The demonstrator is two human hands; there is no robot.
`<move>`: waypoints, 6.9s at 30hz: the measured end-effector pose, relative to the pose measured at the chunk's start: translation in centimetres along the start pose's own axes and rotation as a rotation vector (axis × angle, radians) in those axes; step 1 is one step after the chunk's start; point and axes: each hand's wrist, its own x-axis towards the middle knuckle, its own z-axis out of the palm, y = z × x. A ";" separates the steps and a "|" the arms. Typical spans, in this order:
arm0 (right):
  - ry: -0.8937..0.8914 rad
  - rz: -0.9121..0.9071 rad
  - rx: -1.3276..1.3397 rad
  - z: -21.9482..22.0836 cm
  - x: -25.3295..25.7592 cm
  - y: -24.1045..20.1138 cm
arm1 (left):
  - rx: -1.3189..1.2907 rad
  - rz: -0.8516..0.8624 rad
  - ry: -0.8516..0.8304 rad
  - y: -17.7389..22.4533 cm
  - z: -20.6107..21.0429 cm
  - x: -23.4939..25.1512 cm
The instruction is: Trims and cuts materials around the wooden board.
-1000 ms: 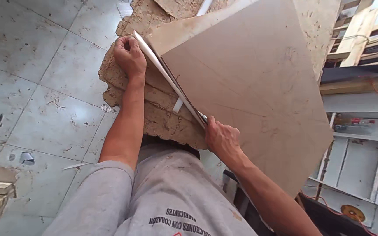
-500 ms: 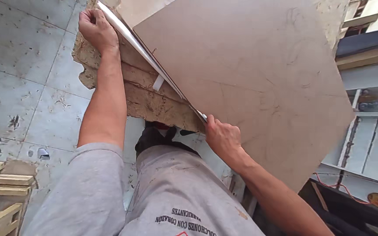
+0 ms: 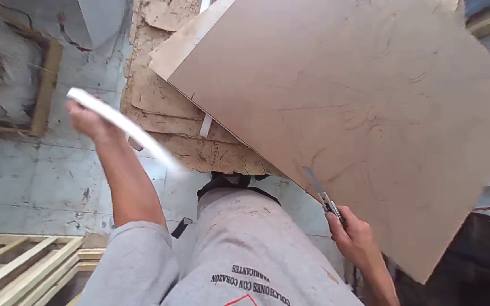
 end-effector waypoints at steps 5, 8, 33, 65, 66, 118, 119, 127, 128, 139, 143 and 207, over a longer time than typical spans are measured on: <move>0.020 -0.013 0.155 2.2 0.5 0.1 | 0.083 0.190 0.279 4.4 -4.6 6.4; 0.018 -0.053 0.145 2.3 2.0 0.2 | 0.242 0.185 0.265 7.4 -0.1 2.7; 0.537 0.464 0.570 15.8 -0.3 -17.6 | 0.123 -0.180 -0.453 1.3 29.9 8.0; 0.970 0.567 0.884 30.2 16.1 -59.3 | 0.671 0.210 -1.564 -5.9 16.8 34.7; 1.010 0.580 0.869 30.3 16.0 -60.0 | 0.626 0.304 -1.732 -5.3 17.5 32.0; 0.351 0.890 -0.085 -11.9 84.1 -32.6 | 0.643 0.532 -2.012 -25.2 88.7 8.0; 0.318 0.924 -0.110 -12.4 86.0 -31.7 | 0.645 0.536 -2.007 -25.1 88.8 7.9; 0.229 0.968 -0.218 -12.6 90.5 -29.0 | 0.686 0.481 -1.971 -25.1 89.4 7.5; 0.216 0.970 -0.227 -12.5 90.5 -29.0 | 0.679 0.477 -1.957 -25.1 89.3 7.5; 0.142 0.968 -0.302 -12.9 91.5 -29.3 | 0.599 0.519 -1.882 -25.3 88.5 7.4; 0.091 0.967 -0.297 -14.5 92.5 -29.9 | 0.601 0.511 -1.879 -25.2 88.6 7.3; -0.070 1.105 -0.272 -4.3 75.9 -38.3 | 0.476 0.500 -1.931 -20.2 79.0 12.2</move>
